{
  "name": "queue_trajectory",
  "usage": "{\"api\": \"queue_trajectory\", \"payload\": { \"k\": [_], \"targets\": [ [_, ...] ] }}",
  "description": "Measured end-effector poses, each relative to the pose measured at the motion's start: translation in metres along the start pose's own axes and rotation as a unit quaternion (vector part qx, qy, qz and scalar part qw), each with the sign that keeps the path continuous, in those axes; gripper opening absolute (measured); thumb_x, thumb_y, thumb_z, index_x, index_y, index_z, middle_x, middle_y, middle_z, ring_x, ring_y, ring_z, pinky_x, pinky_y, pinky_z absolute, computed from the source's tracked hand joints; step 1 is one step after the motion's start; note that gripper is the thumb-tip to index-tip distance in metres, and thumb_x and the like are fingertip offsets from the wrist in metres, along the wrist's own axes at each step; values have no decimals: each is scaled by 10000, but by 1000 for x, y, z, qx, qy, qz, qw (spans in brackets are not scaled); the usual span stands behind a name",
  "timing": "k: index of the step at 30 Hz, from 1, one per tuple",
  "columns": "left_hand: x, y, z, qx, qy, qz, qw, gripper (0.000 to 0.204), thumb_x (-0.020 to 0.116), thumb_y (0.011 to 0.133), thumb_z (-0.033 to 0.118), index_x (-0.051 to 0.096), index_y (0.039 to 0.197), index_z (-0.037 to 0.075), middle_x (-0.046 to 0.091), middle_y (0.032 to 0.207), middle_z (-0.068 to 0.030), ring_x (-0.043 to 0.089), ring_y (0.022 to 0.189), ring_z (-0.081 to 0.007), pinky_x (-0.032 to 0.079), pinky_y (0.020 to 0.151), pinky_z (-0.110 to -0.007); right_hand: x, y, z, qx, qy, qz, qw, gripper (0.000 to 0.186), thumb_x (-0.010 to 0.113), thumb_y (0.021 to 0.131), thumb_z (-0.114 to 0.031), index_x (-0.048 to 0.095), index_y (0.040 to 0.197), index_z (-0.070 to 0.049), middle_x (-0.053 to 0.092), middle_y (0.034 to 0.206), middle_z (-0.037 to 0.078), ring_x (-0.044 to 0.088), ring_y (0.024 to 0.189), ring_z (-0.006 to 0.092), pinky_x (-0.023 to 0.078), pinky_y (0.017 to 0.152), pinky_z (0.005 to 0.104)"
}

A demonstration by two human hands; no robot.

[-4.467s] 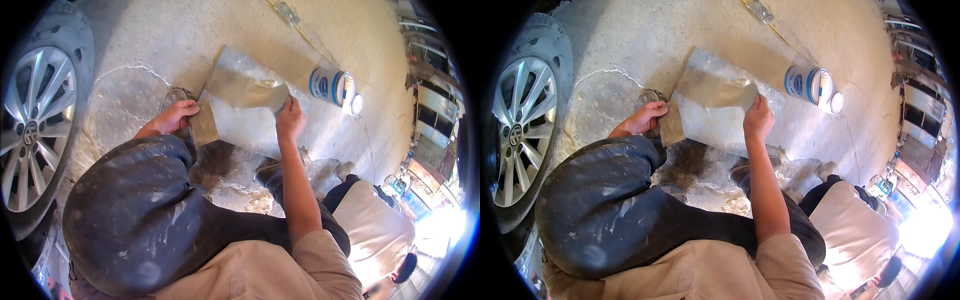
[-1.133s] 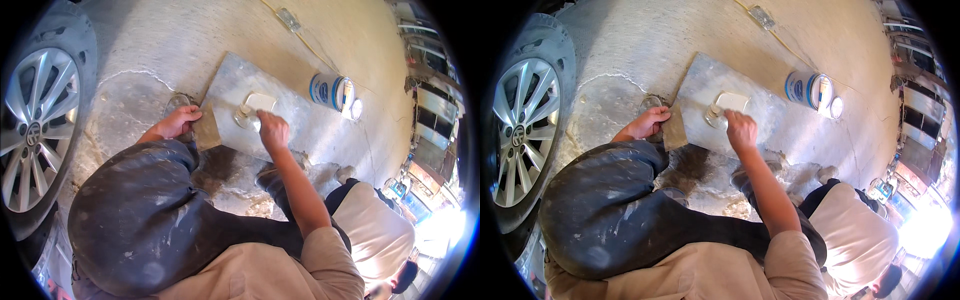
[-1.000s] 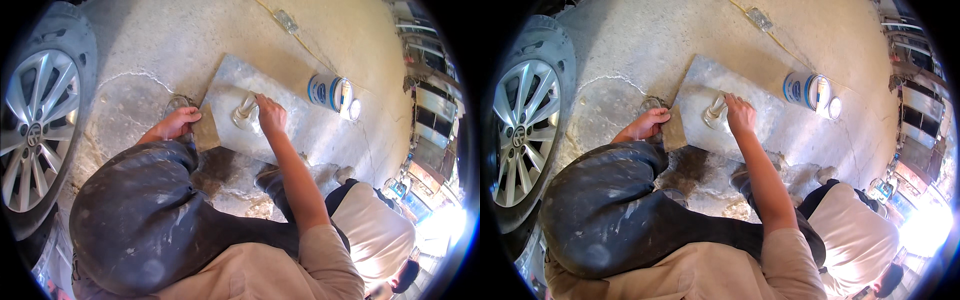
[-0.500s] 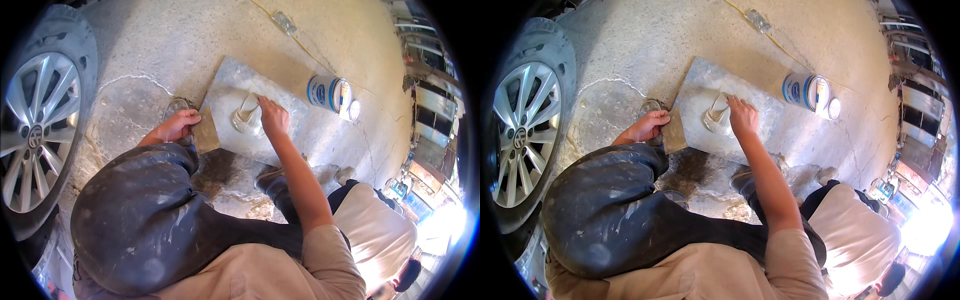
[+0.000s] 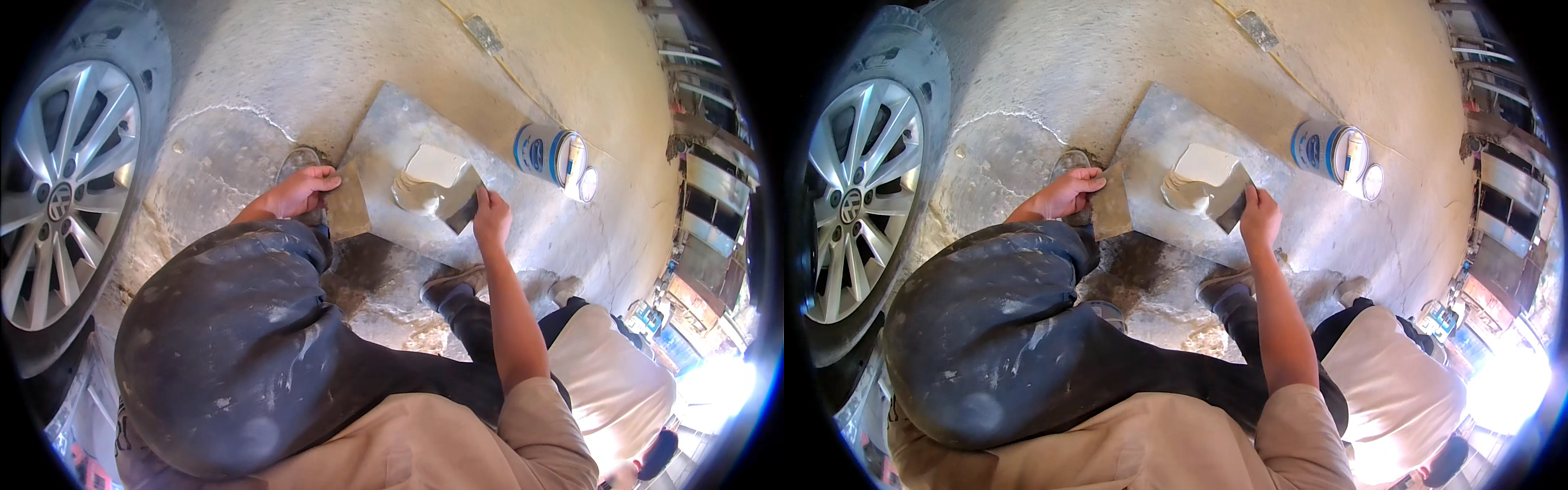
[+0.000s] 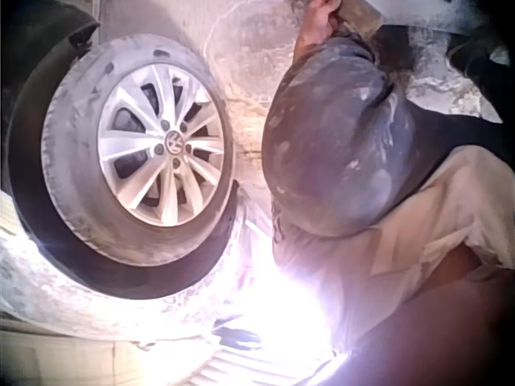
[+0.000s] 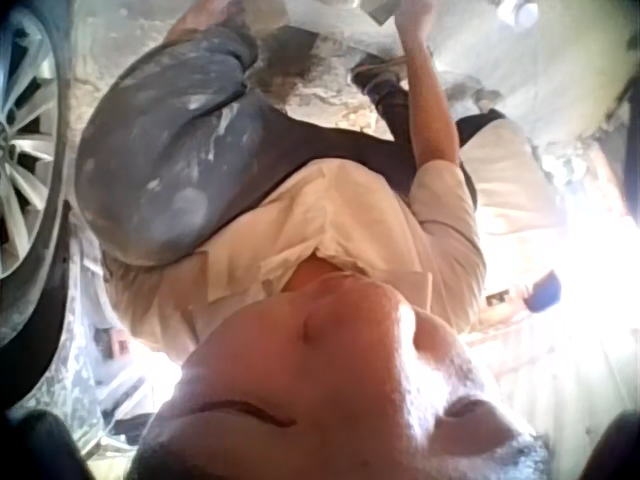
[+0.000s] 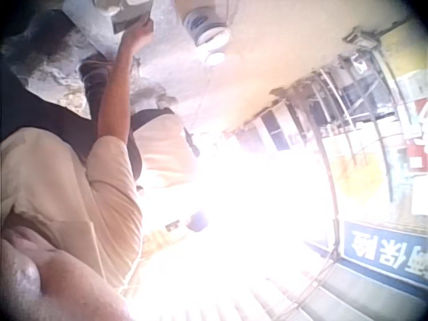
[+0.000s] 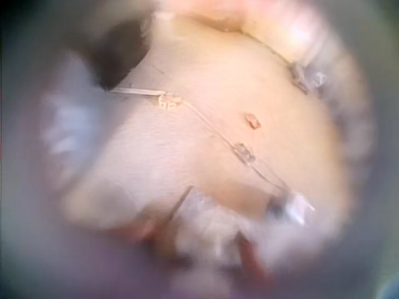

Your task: The person kneels on the floor and uses a putty knife to scoop a white paste from a container onto a flat board. They then spread the paste evenly across the board's surface. Another person is visible working on a car in the background.

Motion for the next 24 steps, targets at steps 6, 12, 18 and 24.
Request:
{"api": "queue_trajectory", "payload": {
  "k": [6,12,18,24],
  "targets": [
    [7,1,2,7,-14,8,1000,155,572,978,122,582,1118,56,634,1044,-12,615,1013,-129,507,894,-311,92,-79,129,268,241,-32,932,430,550,977,-272,672,862,124,661,713,162,650,588,227,569,480,369],
    [-5,3,-2,-6,12,15,1000,152,582,974,135,587,1105,58,636,1040,-15,620,1002,-135,510,890,-314,122,-105,25,480,390,45,785,425,533,1003,-300,570,1083,116,634,1016,191,658,769,280,607,578,378],
    [1,2,1,-7,2,-12,1000,186,581,975,144,584,1132,42,647,1063,-36,636,1004,-152,513,909,-330,129,-30,-14,480,531,124,687,413,570,989,-287,513,1194,67,604,1136,185,656,862,307,620,623,396],
    [-3,3,-1,3,-1,-19,1000,238,578,977,151,572,1177,23,649,1099,-52,634,1026,-166,508,924,-336,43,2,-28,255,314,89,910,343,551,995,-276,671,1030,42,682,972,195,690,777,292,604,631,405]
  ]
}}
Point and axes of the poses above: each hand's wrist, its own y-axis towards the middle knuckle, its own x-axis out of the palm, z = x × y, the point moved 2 cm from there along y, towards the middle knuckle
